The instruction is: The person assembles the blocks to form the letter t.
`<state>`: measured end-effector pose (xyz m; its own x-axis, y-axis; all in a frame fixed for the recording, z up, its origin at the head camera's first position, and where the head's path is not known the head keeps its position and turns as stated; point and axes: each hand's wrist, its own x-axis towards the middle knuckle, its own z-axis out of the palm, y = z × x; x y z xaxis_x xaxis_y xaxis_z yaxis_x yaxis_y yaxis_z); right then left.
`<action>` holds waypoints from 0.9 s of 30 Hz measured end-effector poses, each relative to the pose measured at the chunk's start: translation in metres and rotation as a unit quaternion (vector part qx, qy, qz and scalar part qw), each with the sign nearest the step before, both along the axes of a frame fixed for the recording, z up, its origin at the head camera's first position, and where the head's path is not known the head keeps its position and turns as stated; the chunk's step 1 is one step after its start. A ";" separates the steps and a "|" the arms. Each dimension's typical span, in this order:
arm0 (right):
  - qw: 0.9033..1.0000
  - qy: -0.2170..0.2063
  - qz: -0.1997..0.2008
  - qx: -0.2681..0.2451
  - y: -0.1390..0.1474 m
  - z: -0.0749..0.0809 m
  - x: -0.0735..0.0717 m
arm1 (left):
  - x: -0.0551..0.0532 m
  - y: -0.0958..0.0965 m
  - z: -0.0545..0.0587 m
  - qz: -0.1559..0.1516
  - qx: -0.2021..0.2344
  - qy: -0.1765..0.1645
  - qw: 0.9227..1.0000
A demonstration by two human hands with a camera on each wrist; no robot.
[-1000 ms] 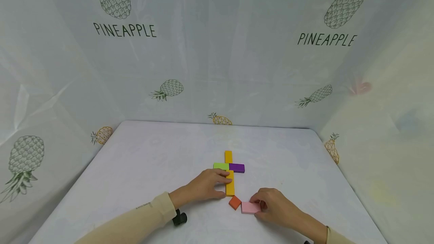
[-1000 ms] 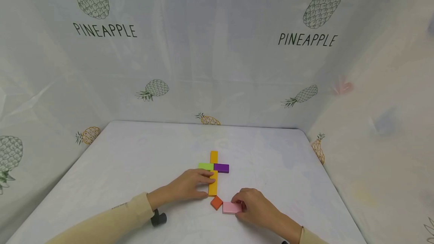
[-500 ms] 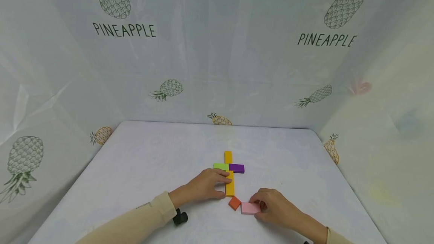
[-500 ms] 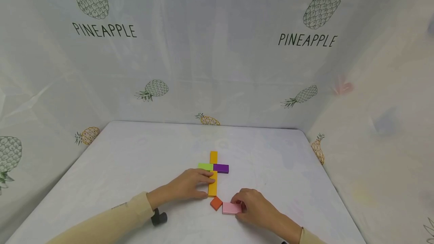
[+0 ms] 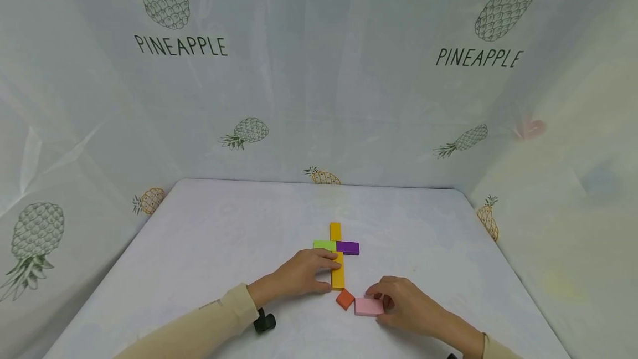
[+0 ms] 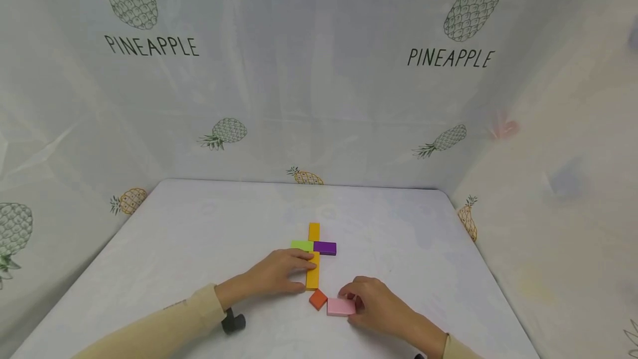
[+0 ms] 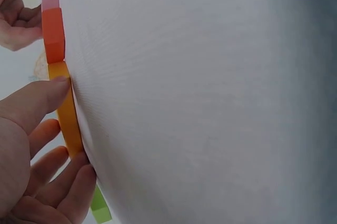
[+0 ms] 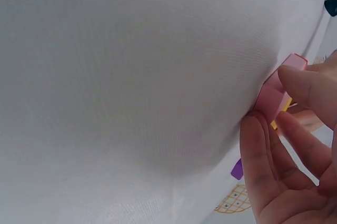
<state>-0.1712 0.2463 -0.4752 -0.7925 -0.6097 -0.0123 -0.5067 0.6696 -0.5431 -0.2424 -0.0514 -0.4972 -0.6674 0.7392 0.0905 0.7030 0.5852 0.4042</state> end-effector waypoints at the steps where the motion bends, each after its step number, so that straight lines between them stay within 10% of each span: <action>1: 1.000 -0.002 0.002 -0.002 0.001 0.001 0.000 | 0.000 0.000 0.000 -0.001 0.001 0.002 1.000; 14: 1.000 -0.025 0.002 0.011 0.015 0.012 0.001 | 0.003 -0.011 -0.003 0.012 -0.008 0.011 1.000; 27: 0.997 0.073 -0.020 0.017 0.046 0.029 0.002 | 0.025 -0.096 0.006 0.116 0.008 0.046 0.992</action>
